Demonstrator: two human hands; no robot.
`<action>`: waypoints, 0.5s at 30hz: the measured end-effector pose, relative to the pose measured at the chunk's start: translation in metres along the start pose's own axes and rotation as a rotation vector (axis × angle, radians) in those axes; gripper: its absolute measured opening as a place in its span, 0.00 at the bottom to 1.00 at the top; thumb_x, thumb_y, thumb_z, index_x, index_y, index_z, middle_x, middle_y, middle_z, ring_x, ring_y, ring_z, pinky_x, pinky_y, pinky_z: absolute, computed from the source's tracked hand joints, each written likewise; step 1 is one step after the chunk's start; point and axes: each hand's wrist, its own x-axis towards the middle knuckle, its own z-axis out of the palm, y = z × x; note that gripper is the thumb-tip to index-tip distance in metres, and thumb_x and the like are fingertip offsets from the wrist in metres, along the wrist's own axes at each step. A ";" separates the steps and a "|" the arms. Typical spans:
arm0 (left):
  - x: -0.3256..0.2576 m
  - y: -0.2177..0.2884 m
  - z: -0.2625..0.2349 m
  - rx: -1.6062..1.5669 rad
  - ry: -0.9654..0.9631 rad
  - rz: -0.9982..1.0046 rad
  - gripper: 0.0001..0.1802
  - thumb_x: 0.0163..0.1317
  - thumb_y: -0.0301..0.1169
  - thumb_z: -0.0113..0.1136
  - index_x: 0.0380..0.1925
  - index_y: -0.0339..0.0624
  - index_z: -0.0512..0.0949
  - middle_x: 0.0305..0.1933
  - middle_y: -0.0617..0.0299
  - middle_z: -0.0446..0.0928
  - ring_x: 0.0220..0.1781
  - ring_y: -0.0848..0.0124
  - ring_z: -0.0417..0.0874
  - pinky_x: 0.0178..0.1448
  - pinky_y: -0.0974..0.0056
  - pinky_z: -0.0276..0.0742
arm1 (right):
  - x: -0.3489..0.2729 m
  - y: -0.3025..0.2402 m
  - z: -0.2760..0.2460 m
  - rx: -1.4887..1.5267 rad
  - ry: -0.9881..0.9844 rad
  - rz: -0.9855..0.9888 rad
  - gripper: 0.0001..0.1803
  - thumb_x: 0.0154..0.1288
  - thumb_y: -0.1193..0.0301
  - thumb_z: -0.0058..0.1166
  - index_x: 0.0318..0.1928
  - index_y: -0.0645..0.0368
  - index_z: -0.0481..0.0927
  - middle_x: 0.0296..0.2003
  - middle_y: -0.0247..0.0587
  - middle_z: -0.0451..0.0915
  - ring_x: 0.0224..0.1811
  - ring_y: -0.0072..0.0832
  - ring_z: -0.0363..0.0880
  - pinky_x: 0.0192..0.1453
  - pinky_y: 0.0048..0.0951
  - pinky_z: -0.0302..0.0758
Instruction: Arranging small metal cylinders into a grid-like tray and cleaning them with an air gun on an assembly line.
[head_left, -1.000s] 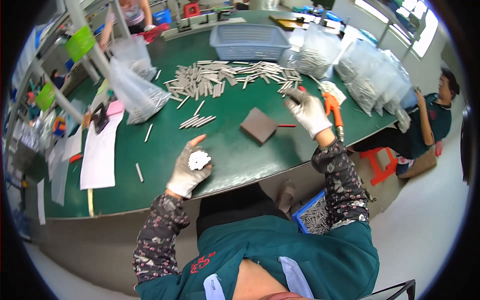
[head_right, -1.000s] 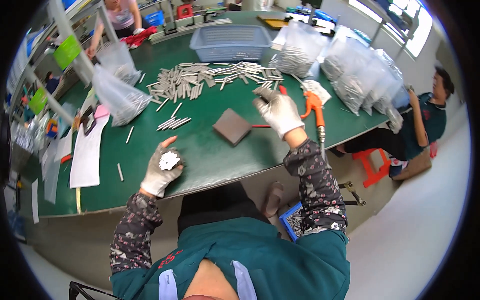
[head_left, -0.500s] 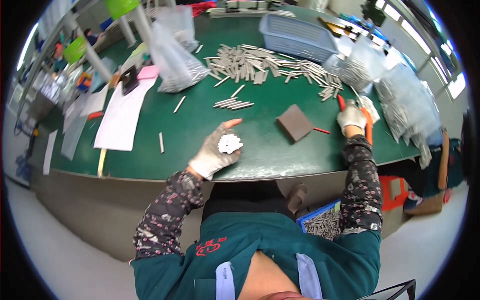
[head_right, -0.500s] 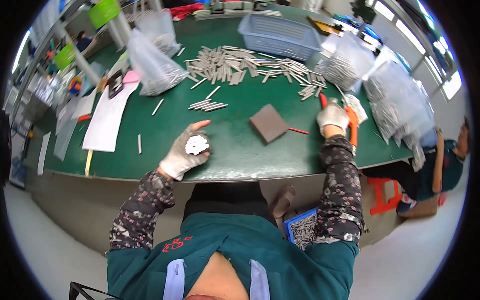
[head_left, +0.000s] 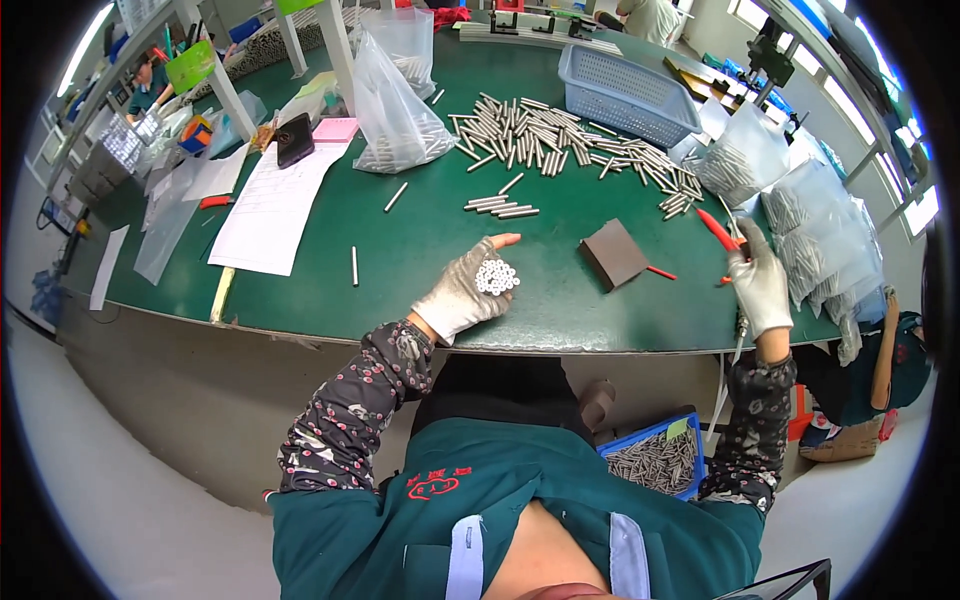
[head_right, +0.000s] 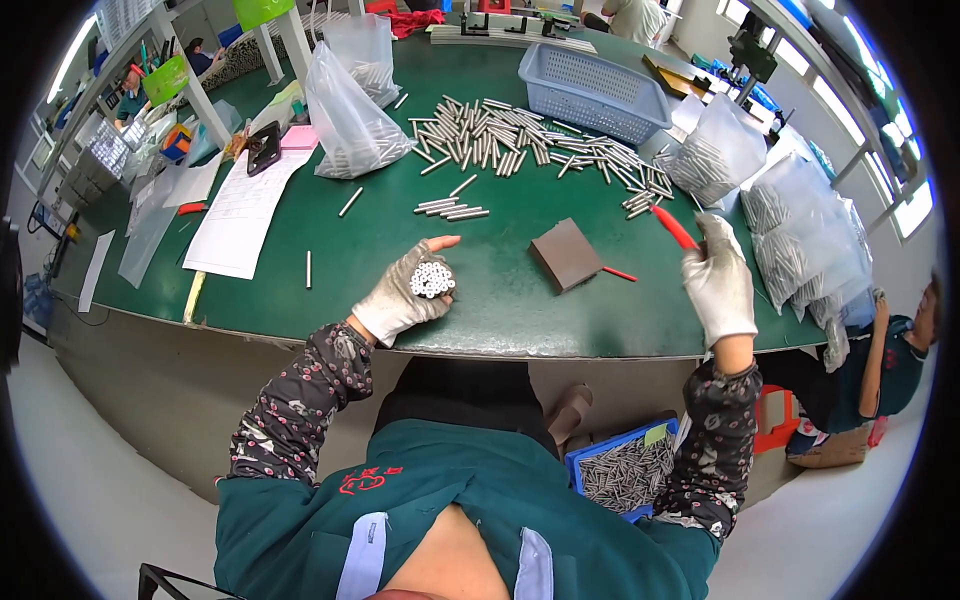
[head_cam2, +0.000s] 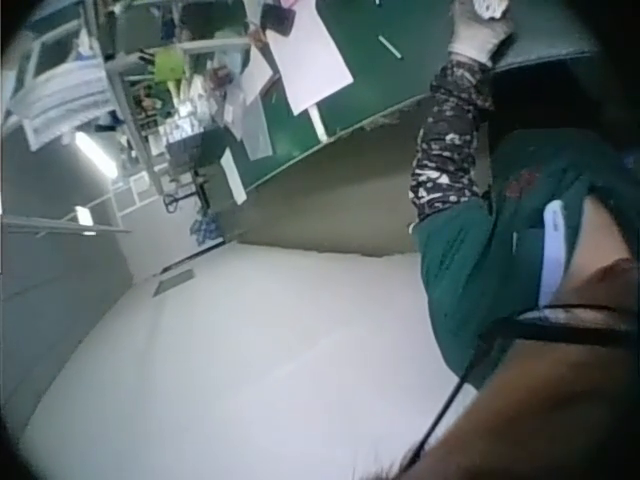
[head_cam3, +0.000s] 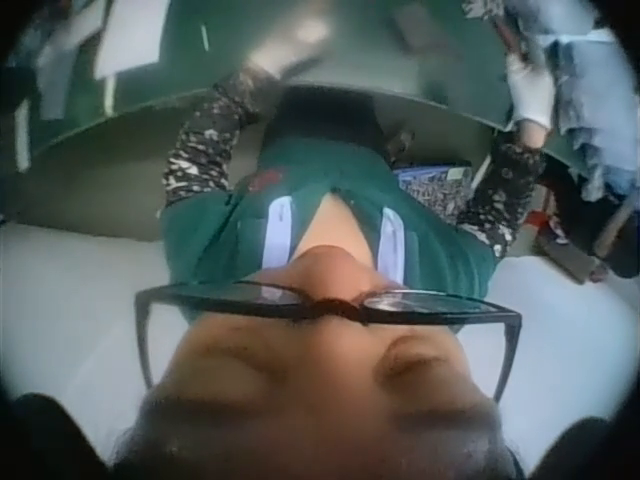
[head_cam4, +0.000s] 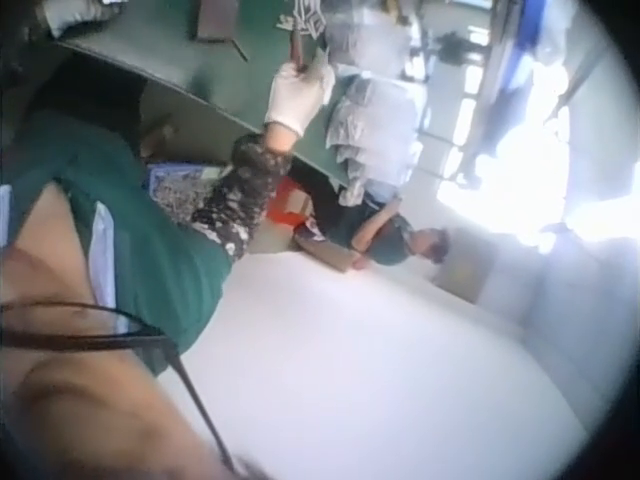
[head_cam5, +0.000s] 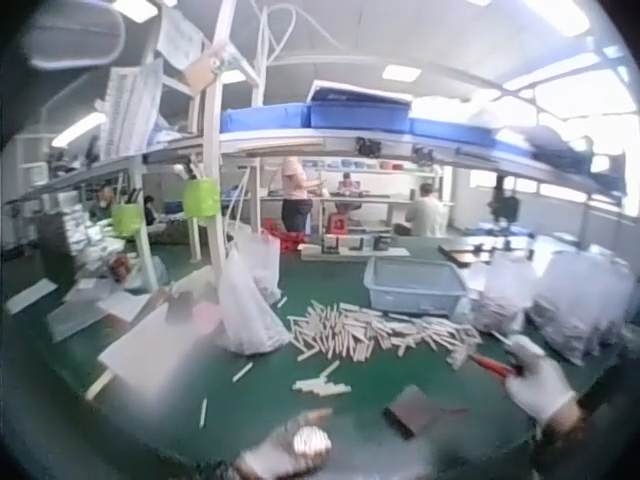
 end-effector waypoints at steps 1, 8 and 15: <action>-0.001 -0.004 -0.001 0.003 0.009 -0.006 0.39 0.43 0.15 0.59 0.60 0.43 0.61 0.28 0.71 0.71 0.32 0.81 0.72 0.40 0.76 0.71 | -0.006 -0.038 -0.005 0.083 -0.042 0.014 0.18 0.54 0.70 0.50 0.48 0.56 0.75 0.33 0.52 0.78 0.33 0.37 0.80 0.39 0.32 0.73; 0.001 -0.007 0.001 -0.008 0.024 0.035 0.38 0.43 0.16 0.60 0.59 0.44 0.63 0.27 0.72 0.70 0.31 0.82 0.73 0.39 0.77 0.71 | -0.038 -0.127 0.007 0.166 -0.337 -0.460 0.10 0.55 0.69 0.53 0.39 0.55 0.81 0.23 0.47 0.78 0.25 0.41 0.78 0.32 0.35 0.75; 0.000 -0.006 0.001 -0.017 0.065 0.041 0.28 0.43 0.23 0.62 0.49 0.45 0.70 0.26 0.67 0.72 0.29 0.77 0.74 0.38 0.71 0.72 | -0.032 -0.137 0.027 0.146 -0.409 -0.416 0.10 0.54 0.71 0.55 0.37 0.58 0.81 0.21 0.47 0.78 0.24 0.39 0.79 0.30 0.32 0.75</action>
